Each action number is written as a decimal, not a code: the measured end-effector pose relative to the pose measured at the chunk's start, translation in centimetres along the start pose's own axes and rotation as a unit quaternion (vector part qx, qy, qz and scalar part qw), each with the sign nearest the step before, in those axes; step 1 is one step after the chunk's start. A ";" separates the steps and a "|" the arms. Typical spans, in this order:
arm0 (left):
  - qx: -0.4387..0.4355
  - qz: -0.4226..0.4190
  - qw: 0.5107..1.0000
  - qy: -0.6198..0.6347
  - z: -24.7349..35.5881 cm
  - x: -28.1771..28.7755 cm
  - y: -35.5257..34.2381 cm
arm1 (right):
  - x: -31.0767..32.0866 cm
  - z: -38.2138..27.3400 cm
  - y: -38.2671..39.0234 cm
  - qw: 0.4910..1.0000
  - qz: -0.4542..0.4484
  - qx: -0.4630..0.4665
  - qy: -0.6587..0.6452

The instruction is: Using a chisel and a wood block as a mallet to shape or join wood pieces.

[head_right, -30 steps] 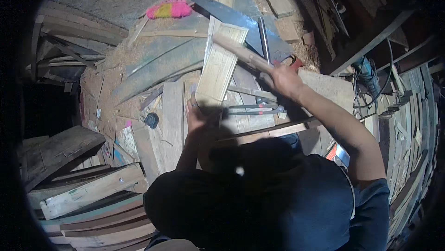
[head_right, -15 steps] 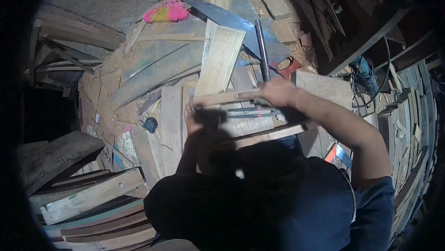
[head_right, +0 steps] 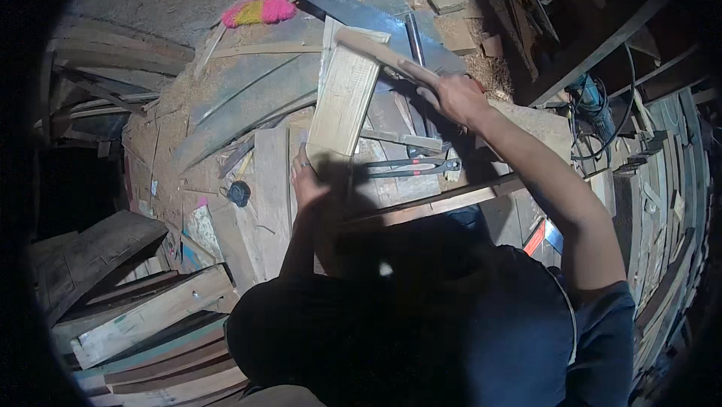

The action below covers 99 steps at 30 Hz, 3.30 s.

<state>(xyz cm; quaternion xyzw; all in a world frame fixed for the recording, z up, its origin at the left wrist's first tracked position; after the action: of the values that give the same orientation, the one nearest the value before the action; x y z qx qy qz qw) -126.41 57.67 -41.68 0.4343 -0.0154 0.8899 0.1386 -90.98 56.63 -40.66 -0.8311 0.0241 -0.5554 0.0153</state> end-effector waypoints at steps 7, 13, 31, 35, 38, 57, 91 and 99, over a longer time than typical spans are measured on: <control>0.035 -0.049 0.998 -0.025 -3.6 -1.9 -1.0 | -3.0 -4.5 5.1 0.944 -0.183 0.251 0.114; 0.018 -0.025 0.999 -0.028 -3.3 -1.4 -0.8 | -1.1 -1.1 1.2 0.999 -0.042 -0.008 -0.021; -0.009 0.013 0.999 -0.044 -5.1 -0.9 -0.5 | -1.0 -4.0 2.7 0.987 -0.114 0.104 0.040; -0.033 0.013 0.999 -0.033 -5.5 -2.7 -1.5 | -2.8 -2.3 3.0 0.997 -0.005 -0.008 -0.074; -0.022 0.006 0.998 -0.053 -7.2 -3.0 -1.5 | -4.2 -6.0 6.2 0.960 -0.222 0.166 0.044; 0.008 -0.004 1.000 -0.026 -3.8 -2.1 -1.1 | -1.8 -1.7 3.1 0.993 -0.106 0.020 -0.053; -0.022 -0.004 1.000 0.006 -3.5 -1.1 0.0 | -3.4 -5.4 5.8 0.971 -0.171 0.158 0.048; -0.096 0.079 0.992 0.014 -4.4 -1.5 0.1 | -1.0 -2.1 3.8 0.992 0.003 0.008 -0.123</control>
<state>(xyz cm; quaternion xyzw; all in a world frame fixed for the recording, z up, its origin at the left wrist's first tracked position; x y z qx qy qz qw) -128.99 57.88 -45.57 0.4037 -0.1330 0.8986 0.1091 -93.42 52.90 -41.01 -0.8929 0.0203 -0.4491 0.0264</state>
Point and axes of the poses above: each hand's wrist, its own y-axis away from the middle knuckle, its own x-axis out of the back of the hand, z = x × y, the point moved 6 cm from there along -y, towards the middle knuckle, and after that the axes turned 2 degrees about -x, right-handed, at the moved point
